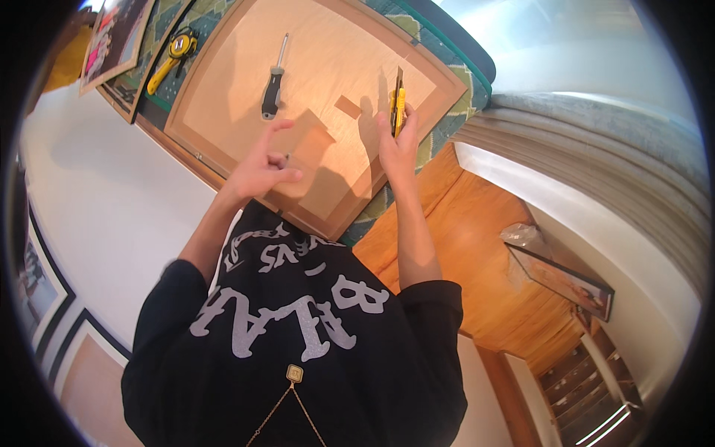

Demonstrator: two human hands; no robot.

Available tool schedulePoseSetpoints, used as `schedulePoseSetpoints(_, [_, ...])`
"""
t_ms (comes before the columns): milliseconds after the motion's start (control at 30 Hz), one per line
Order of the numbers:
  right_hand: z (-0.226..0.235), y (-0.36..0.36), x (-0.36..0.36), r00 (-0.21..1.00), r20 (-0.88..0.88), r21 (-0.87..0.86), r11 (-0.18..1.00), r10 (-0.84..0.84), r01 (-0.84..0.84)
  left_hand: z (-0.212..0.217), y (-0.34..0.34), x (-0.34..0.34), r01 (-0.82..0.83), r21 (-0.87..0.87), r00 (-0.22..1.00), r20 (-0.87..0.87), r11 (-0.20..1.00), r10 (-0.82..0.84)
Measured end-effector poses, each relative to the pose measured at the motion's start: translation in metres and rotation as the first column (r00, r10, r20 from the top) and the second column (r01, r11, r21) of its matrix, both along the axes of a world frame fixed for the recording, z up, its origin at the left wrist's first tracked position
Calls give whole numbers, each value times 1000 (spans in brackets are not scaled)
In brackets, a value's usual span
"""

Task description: The person measures and marks a wooden frame, then uses a screwdriver to attach metal brackets to the back. They also apply tape to the frame and handle a framed photograph.

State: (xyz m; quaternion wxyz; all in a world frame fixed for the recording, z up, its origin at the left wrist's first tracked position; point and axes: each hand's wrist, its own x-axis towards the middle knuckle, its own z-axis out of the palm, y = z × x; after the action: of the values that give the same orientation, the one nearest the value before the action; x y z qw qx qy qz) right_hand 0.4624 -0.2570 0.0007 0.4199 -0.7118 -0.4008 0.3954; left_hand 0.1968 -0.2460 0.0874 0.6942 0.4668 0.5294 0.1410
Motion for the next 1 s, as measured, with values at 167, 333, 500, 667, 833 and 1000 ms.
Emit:
schedulePoseSetpoints(167, [11, -1, -21, 935, -331, -50, 992, -128, 119, 40, 80, 27, 221, 682, 939, -341, 697, 36])
schedulePoseSetpoints(333, [35, -37, -75, 987, -83, -212, 970, -140, 120, -56, 157, 61, 553, 789, 795, -596, 268, 115])
schedulePoseSetpoints(500, [30, -60, -121, 957, 231, -259, 937, -177, 235, -41, 135, 76, 464, 886, 867, -448, -24, 221])
schedulePoseSetpoints(667, [28, -49, -154, 893, 389, -98, 953, -229, 287, -89, 111, 69, 479, 852, 867, -422, 210, -265])
schedulePoseSetpoints(833, [14, -42, -165, 837, 463, -45, 935, -293, 352, -99, 124, 67, 523, 830, 821, -431, 194, -374])
schedulePoseSetpoints(1000, [14, -38, -170, 823, 484, -42, 932, -297, 360, -98, 128, 70, 558, 823, 787, -484, 108, -382])
